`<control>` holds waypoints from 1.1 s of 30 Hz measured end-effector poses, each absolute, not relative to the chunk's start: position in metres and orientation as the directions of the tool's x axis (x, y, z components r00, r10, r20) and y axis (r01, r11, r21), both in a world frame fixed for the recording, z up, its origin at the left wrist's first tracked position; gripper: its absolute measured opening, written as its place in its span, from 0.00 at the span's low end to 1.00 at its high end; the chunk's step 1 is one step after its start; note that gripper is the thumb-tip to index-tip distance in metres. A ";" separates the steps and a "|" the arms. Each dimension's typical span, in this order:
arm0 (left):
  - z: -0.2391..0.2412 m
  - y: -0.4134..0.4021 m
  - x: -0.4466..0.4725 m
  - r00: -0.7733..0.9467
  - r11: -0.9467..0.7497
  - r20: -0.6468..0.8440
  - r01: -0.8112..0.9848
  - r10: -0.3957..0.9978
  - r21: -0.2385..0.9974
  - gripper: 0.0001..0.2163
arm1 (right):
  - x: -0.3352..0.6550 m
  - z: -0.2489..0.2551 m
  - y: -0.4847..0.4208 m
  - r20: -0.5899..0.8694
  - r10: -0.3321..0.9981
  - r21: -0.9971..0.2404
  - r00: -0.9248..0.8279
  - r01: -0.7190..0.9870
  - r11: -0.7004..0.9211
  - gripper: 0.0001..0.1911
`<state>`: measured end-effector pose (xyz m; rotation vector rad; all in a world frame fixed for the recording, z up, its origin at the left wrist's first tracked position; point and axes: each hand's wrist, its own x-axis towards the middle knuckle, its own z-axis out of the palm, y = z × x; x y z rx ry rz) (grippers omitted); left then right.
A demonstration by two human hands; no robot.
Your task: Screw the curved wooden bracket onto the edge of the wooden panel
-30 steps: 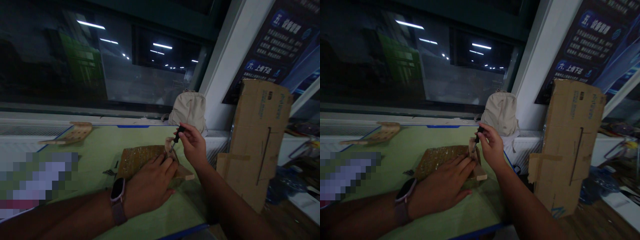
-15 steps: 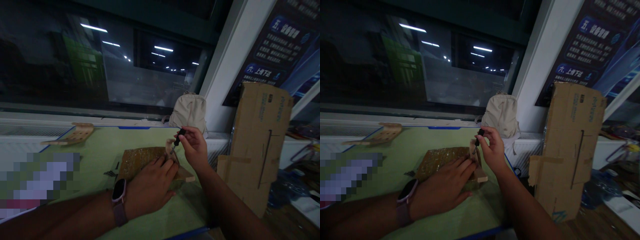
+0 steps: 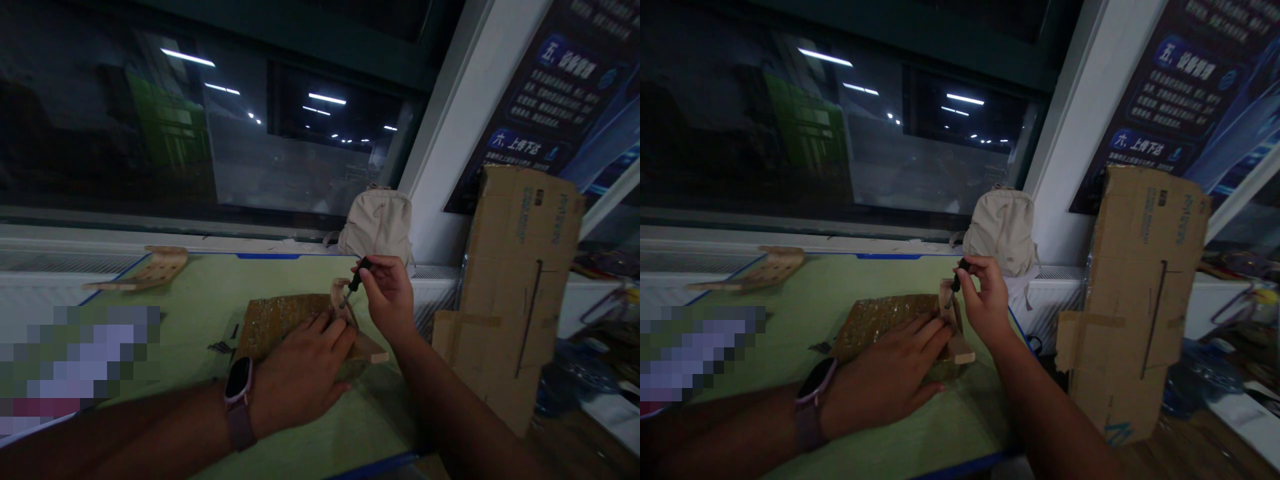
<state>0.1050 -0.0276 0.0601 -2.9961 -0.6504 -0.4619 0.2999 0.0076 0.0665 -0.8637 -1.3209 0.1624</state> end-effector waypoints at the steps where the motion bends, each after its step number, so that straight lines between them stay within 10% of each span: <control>1: 0.060 -0.028 0.105 0.868 -0.911 0.295 0.413 0.400 0.020 0.32 | 0.301 0.067 0.008 0.778 0.537 -0.628 0.327 0.397 0.669 0.13; 33: 0.058 -0.027 0.105 0.870 -0.911 0.284 0.412 0.404 0.031 0.33 | 0.301 0.066 0.012 0.782 0.525 -0.621 0.336 0.341 0.706 0.13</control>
